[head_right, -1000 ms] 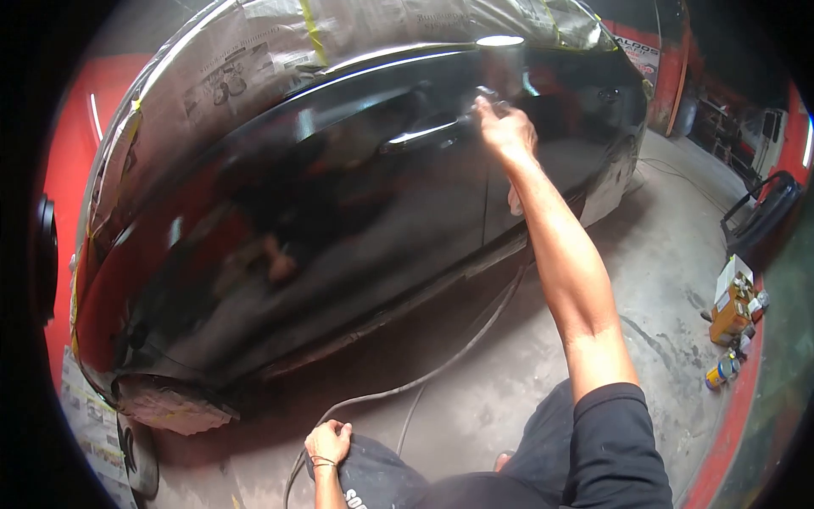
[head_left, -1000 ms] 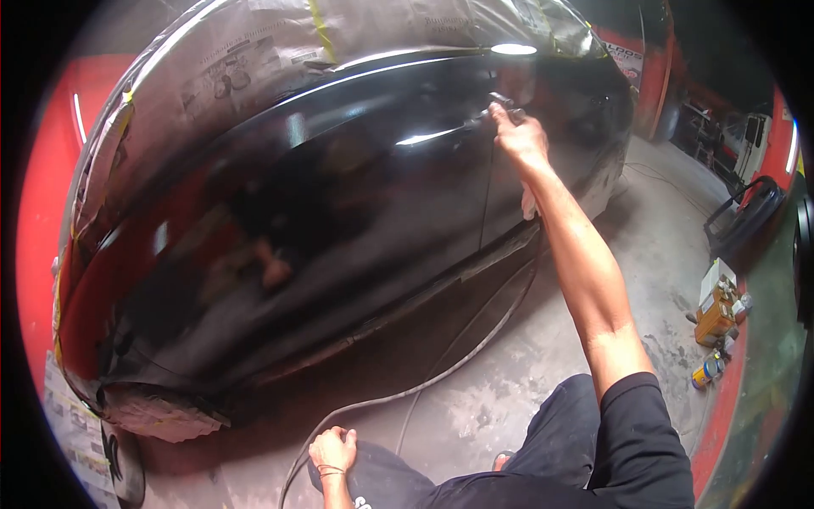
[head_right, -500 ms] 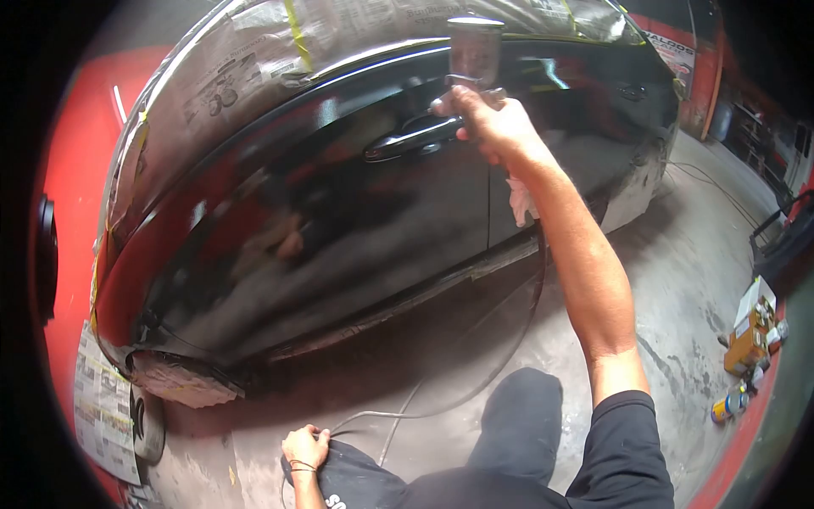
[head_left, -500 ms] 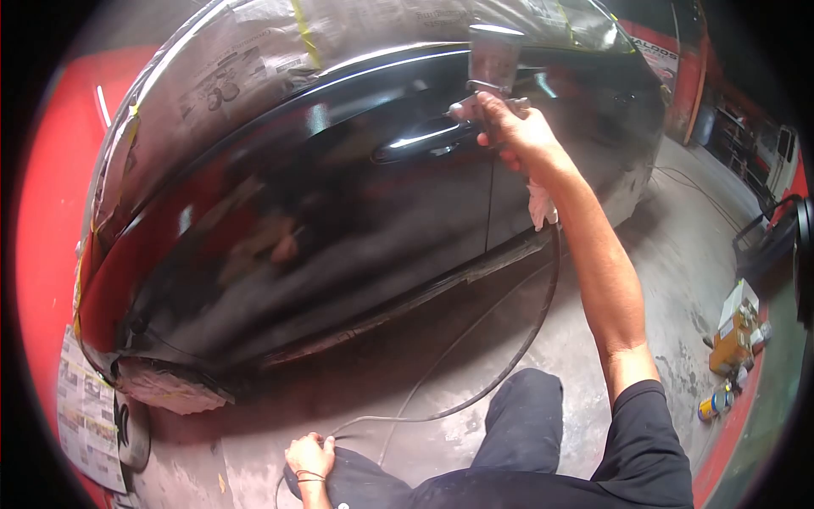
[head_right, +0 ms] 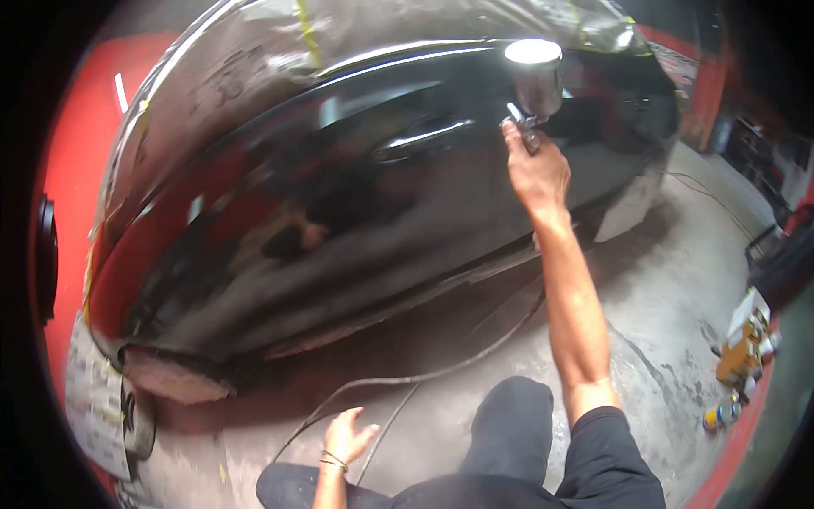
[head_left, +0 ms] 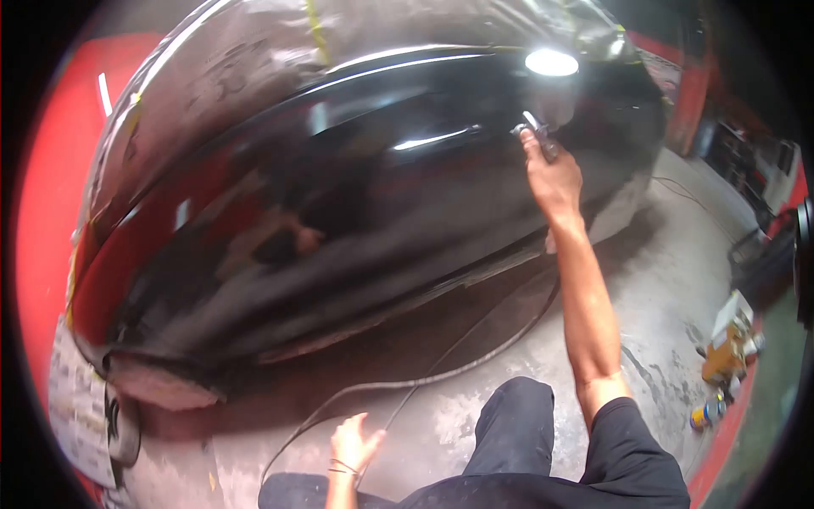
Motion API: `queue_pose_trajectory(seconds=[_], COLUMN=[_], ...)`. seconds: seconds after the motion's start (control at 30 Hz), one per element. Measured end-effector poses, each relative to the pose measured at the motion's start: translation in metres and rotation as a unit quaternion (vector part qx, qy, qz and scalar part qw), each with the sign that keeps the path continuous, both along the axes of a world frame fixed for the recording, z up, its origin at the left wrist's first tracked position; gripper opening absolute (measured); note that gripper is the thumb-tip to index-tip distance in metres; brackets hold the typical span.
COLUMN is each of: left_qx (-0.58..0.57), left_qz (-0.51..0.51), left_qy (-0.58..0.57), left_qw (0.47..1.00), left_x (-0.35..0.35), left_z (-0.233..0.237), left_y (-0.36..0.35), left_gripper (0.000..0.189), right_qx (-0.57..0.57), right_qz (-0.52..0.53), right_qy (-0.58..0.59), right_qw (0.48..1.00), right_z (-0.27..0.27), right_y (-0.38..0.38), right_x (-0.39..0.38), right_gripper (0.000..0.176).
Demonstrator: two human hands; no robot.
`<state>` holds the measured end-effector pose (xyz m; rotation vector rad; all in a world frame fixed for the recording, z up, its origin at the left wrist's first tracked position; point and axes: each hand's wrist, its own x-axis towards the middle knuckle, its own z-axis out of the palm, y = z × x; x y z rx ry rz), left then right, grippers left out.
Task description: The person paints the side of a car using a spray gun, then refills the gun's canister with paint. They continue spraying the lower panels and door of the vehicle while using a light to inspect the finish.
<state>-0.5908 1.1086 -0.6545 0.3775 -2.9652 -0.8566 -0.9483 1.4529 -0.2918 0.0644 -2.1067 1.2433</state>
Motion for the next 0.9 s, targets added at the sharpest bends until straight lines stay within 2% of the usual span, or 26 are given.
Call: queue_pose_trajectory(seconds=[0.07,0.13,0.17,0.2,0.27,0.33,0.4,0.47,0.53,0.57,0.63,0.7,0.73,0.8,0.87,0.9], left_qx=[0.064,0.053,0.045,0.096,0.104,0.222,0.135,0.071,0.071,0.061,0.034,0.042,0.046,-0.038,-0.028,-0.022], left_qz=[-0.069,-0.172,-0.217,-0.266,-0.379,-0.441,-0.445,-0.54,-0.564,-0.55,-0.528,-0.473,-0.444,-0.346,-0.288,-0.255], left_qy=[0.019,0.018,0.018,0.001,-0.08,-0.142,-0.292,-0.275,-0.297,-0.279,-0.253,-0.198,-0.17,-0.098,-0.023,-0.008], left_qw=[0.995,0.983,0.975,0.959,0.916,0.858,0.836,0.793,0.767,0.785,0.81,0.857,0.878,0.933,0.957,0.967], left_x=[-0.03,-0.058,-0.06,-0.064,-0.057,-0.038,-0.02,0.007,0.029,0.034,0.037,0.032,0.027,0.027,0.023,0.021], left_z=[-0.018,-0.016,-0.017,-0.031,-0.082,-0.128,-0.186,-0.211,-0.23,-0.237,-0.227,-0.202,-0.177,-0.091,-0.059,-0.059], left_y=[0.036,0.087,0.11,0.127,0.146,0.146,0.138,0.113,0.102,0.096,0.069,0.035,0.018,-0.002,-0.027,-0.041], left_gripper=[0.104,0.117,0.124,0.128,0.118,0.095,0.072,0.062,0.059,0.057,0.054,0.05,0.048,0.042,0.037,0.035], right_qx=[-0.024,-0.031,-0.09,-0.152,-0.15,-0.172,-0.188,-0.192,-0.186,-0.168,-0.162,-0.161,-0.142,-0.101,-0.072,-0.071], right_qz=[-0.019,-0.034,0.003,0.048,0.089,0.102,0.108,0.129,0.154,0.143,0.122,0.132,0.144,0.156,0.146,0.138], right_qy=[-0.027,-0.005,-0.025,-0.041,-0.066,-0.101,-0.123,-0.123,-0.076,-0.096,-0.116,-0.071,-0.043,-0.013,-0.046,-0.057], right_qw=[0.999,0.999,0.996,0.986,0.982,0.975,0.968,0.965,0.967,0.971,0.972,0.976,0.978,0.982,0.986,0.986], right_z=[-0.003,-0.023,-0.031,-0.036,-0.052,-0.034,-0.029,-0.028,-0.029,-0.025,0.011,0.037,0.054,0.091,0.131,0.148], right_y=[0.006,0.005,0.0,-0.008,-0.015,-0.033,-0.047,-0.053,-0.048,-0.045,-0.045,-0.032,-0.03,-0.023,-0.017,-0.015], right_x=[0.034,0.062,0.084,0.103,0.127,0.171,0.189,0.194,0.197,0.202,0.204,0.165,0.154,0.133,0.117,0.1], right_gripper=[0.057,0.056,0.054,0.052,0.054,0.052,0.05,0.05,0.051,0.052,0.052,0.055,0.056,0.057,0.055,0.054])
